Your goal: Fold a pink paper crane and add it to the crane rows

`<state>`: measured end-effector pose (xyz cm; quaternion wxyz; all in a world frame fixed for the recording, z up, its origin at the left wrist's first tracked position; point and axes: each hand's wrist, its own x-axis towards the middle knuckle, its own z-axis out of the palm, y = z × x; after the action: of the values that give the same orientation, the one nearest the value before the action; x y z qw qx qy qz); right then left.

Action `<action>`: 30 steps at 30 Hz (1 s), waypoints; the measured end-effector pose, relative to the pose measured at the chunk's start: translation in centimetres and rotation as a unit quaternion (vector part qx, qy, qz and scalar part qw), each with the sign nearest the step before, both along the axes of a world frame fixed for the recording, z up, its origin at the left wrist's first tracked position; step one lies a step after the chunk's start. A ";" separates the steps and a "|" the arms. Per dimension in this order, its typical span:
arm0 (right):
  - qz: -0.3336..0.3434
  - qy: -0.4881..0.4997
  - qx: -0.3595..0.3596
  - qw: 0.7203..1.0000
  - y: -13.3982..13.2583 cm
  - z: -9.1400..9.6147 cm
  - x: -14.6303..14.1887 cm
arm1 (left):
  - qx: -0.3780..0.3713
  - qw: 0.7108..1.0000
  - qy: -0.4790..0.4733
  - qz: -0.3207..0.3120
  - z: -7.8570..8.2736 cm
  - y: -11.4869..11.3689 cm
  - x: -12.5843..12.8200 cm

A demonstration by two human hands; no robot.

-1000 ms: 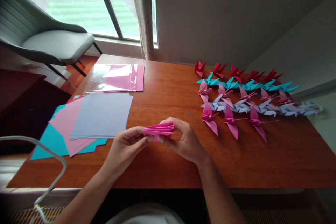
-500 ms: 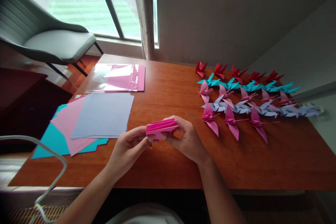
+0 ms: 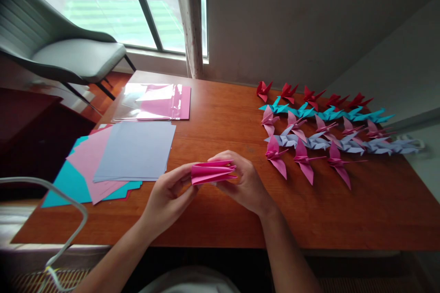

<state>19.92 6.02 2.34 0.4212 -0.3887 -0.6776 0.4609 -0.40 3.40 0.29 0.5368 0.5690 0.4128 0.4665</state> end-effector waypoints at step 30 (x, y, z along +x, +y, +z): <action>-0.005 -0.084 -0.016 0.996 -0.5 -0.8 -0.1 | -0.085 0.992 -0.083 0.036 0.4 0.8 0.0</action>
<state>19.84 5.52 1.52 0.3589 -0.4360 -0.7009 0.4357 -0.38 4.19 0.70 0.5985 0.4653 0.4257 0.4941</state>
